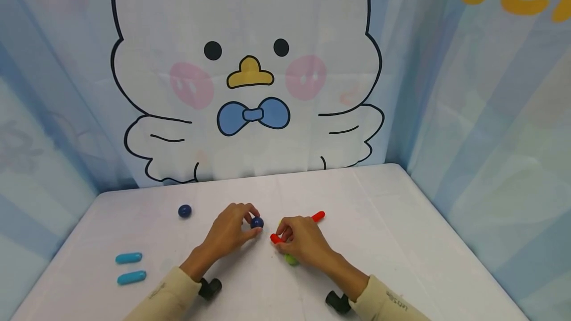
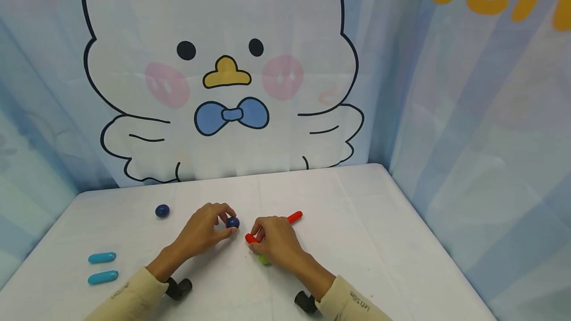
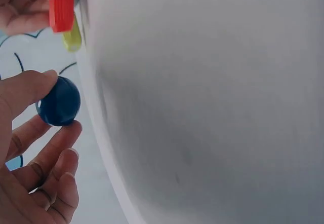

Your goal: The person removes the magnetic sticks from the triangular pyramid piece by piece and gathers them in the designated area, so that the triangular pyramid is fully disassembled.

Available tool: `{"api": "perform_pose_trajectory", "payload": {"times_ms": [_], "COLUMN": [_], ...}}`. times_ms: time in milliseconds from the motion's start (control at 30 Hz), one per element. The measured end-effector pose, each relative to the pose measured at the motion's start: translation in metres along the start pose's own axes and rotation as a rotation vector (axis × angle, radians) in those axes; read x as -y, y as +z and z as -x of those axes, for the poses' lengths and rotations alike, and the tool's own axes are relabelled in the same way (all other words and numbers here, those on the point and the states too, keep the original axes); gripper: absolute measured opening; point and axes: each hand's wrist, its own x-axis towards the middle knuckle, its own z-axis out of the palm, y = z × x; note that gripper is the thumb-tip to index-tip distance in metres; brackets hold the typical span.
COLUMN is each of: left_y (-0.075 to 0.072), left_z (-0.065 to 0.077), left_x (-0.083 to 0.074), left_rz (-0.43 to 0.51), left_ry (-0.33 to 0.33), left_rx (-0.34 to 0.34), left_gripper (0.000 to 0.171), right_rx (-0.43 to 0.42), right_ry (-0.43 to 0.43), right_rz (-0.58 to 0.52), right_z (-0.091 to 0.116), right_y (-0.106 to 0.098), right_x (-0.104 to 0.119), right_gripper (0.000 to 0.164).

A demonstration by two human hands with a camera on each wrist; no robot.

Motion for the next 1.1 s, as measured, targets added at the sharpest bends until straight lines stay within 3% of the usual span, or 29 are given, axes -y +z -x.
{"api": "perform_pose_trajectory", "payload": {"times_ms": [167, 567, 800, 1100], "left_y": [-0.013, -0.044, -0.049, -0.048], "left_z": [0.002, 0.001, -0.009, -0.02], "left_x": [0.015, 0.053, 0.07, 0.08], "left_rz": [-0.014, -0.054, -0.077, -0.198], "left_ry": [-0.023, -0.058, -0.094, -0.165], "left_rx": [-0.001, -0.035, -0.04, -0.047], "left_gripper": [0.031, 0.034, 0.034, 0.035], "right_rx": [0.01, -0.018, -0.01, 0.008], "right_ry": [0.023, -0.028, -0.03, -0.016], "right_rz": [0.001, -0.021, -0.022, -0.017], "right_z": [0.001, 0.001, 0.001, 0.001], "right_y": [-0.001, -0.002, -0.002, 0.001], "right_x": [0.002, 0.0, -0.001, 0.0], "right_gripper": [0.021, 0.022, 0.022, 0.021]}}
